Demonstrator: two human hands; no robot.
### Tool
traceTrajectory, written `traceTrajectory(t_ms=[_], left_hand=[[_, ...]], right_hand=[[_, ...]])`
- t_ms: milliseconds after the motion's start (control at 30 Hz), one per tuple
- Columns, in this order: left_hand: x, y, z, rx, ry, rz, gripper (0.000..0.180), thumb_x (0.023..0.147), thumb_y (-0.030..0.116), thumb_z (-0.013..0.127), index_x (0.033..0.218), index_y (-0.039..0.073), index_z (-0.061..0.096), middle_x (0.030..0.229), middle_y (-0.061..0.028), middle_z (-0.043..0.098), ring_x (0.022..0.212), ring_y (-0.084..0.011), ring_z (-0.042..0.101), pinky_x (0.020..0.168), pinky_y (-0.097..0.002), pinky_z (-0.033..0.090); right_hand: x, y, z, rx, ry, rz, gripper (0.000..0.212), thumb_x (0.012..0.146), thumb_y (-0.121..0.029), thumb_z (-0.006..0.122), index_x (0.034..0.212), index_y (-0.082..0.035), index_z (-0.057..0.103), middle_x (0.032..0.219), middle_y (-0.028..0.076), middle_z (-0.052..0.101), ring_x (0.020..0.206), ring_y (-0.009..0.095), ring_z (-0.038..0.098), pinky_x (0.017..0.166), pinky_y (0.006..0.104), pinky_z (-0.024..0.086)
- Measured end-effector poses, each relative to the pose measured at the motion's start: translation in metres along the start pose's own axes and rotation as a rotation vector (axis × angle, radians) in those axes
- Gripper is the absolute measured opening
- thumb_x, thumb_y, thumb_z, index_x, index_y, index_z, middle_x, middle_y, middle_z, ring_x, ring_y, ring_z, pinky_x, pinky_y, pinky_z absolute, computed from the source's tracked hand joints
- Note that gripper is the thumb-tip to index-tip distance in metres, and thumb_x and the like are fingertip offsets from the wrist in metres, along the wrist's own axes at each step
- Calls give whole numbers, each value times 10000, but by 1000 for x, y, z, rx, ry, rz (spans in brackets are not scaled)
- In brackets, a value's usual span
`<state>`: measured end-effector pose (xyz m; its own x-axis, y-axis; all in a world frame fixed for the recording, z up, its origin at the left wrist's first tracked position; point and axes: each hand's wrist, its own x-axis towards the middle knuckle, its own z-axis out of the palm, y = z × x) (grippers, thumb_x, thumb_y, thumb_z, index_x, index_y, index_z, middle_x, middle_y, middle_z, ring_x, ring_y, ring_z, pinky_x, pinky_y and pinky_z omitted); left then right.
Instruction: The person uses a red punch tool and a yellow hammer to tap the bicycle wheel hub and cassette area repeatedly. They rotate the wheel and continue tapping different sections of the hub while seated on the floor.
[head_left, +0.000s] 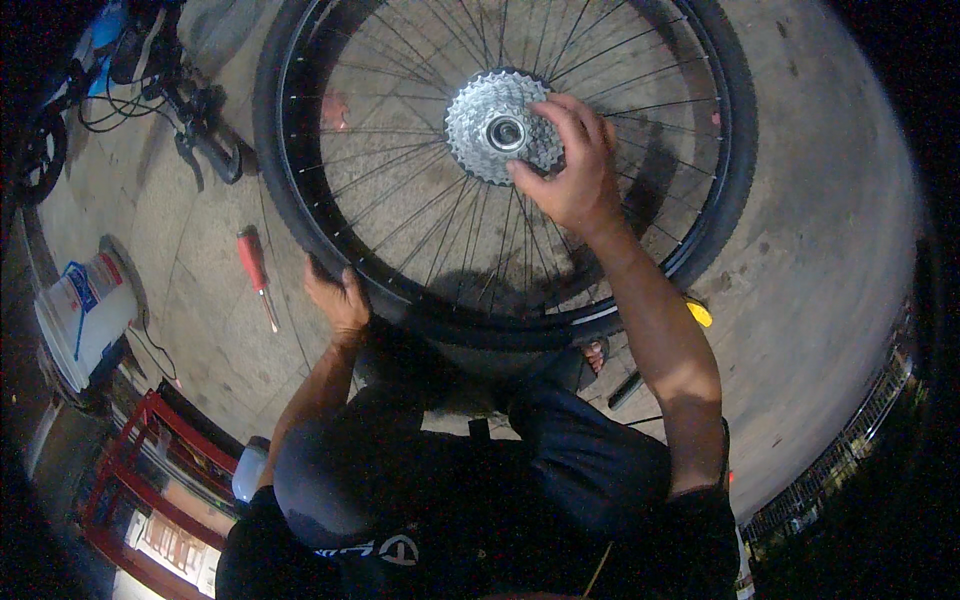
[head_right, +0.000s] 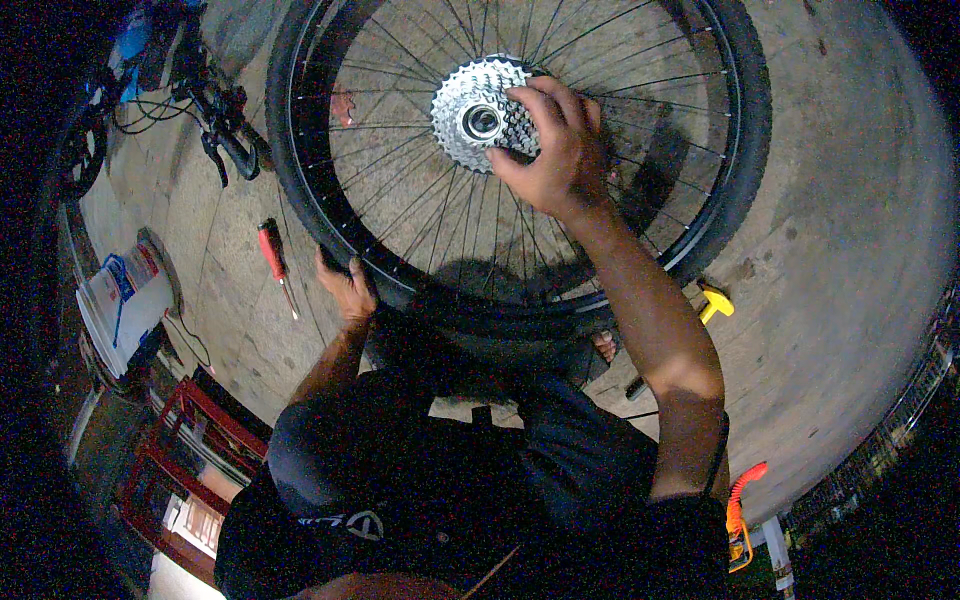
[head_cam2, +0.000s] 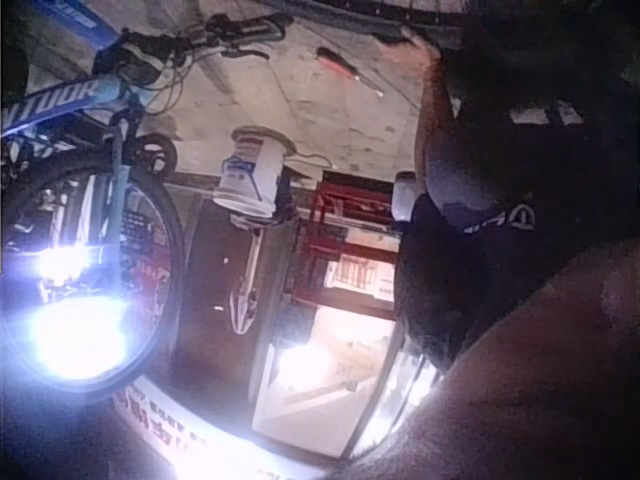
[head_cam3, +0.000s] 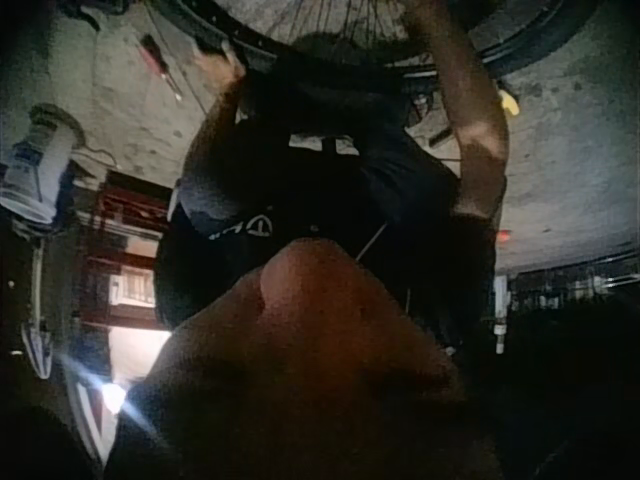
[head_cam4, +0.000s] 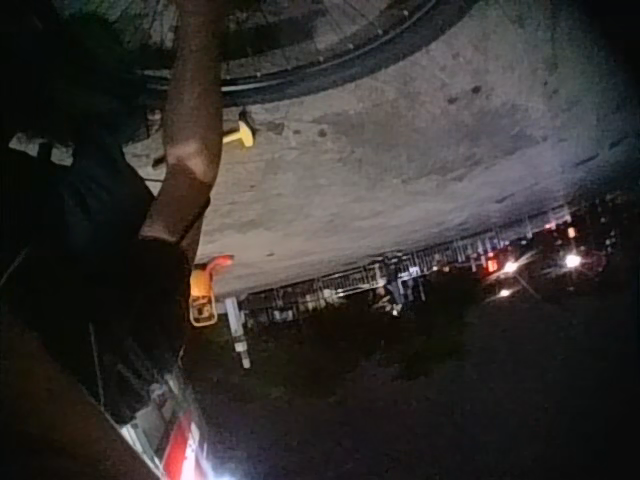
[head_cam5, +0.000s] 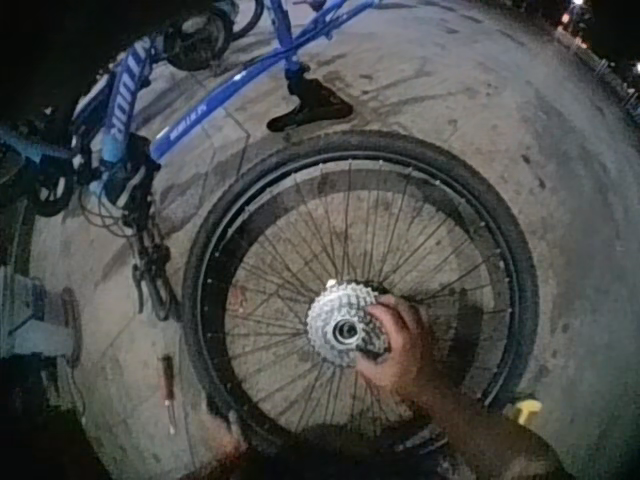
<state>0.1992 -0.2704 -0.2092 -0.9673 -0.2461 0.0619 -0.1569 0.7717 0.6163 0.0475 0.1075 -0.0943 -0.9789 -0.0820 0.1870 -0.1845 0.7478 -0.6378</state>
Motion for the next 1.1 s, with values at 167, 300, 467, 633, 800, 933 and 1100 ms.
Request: traceTrajectory(t_ms=[167, 300, 467, 633, 800, 933, 1100], left_hand=[[3, 1, 1, 16, -20, -4, 795, 913, 459, 557, 1430, -93, 310, 1377, -288, 422, 1271, -433, 380, 1076, -495, 266], [4, 2, 0, 25, -21, -16, 791, 909, 446, 561, 1428, -95, 308, 1370, -288, 420, 1273, -430, 375, 1083, -492, 255], [4, 6, 2, -50, -21, -14, 797, 905, 429, 558, 1438, -97, 288, 1383, -291, 399, 1282, -424, 360, 1099, -483, 234], [1, -1, 2, 3, -38, -30, 791, 903, 408, 566, 1441, -98, 280, 1400, -288, 378, 1293, -422, 346, 1104, -484, 231], [1, -1, 1, 4, -53, -43, 788, 897, 387, 578, 1445, -92, 277, 1418, -283, 360, 1298, -419, 340, 1106, -485, 229], [1, 1, 1, 2, -55, -45, 786, 892, 374, 590, 1447, -87, 278, 1419, -283, 356, 1290, -420, 345, 1109, -485, 229], [2, 3, 3, -9, -34, -39, 782, 892, 378, 591, 1447, -82, 287, 1409, -288, 375, 1280, -428, 349, 1107, -494, 227]], right_hand=[[-2, 2, 1, -63, 36, -10, 720, 613, -280, 848, 1232, -61, 552, 1258, 143, 540, 1137, 350, 510, 983, 477, 378], [-1, -13, 2, -130, 47, 25, 770, 605, -328, 858, 1253, -68, 535, 1294, 143, 506, 1171, 365, 463, 978, 502, 373], [2, -19, 12, -176, 41, 120, 792, 600, -367, 858, 1274, -105, 535, 1333, 86, 496, 1195, 366, 437, 982, 546, 352], [8, -12, 1, -184, -46, -26, 841, 564, -309, 882, 1300, -114, 525, 1383, 75, 499, 1265, 345, 423, 1033, 516, 320], [18, -1, -6, -179, -79, -117, 841, 553, -335, 892, 1273, -102, 525, 1350, 85, 518, 1269, 346, 429, 1019, 530, 332], [11, -7, 3, -191, -37, -17, 842, 558, -380, 900, 1246, -80, 518, 1334, 121, 510, 1264, 357, 433, 1019, 534, 336], [11, -19, 10, -188, 39, 8, 900, 553, -433, 900, 1276, -80, 496, 1354, 142, 468, 1246, 378, 429, 1022, 541, 337]])
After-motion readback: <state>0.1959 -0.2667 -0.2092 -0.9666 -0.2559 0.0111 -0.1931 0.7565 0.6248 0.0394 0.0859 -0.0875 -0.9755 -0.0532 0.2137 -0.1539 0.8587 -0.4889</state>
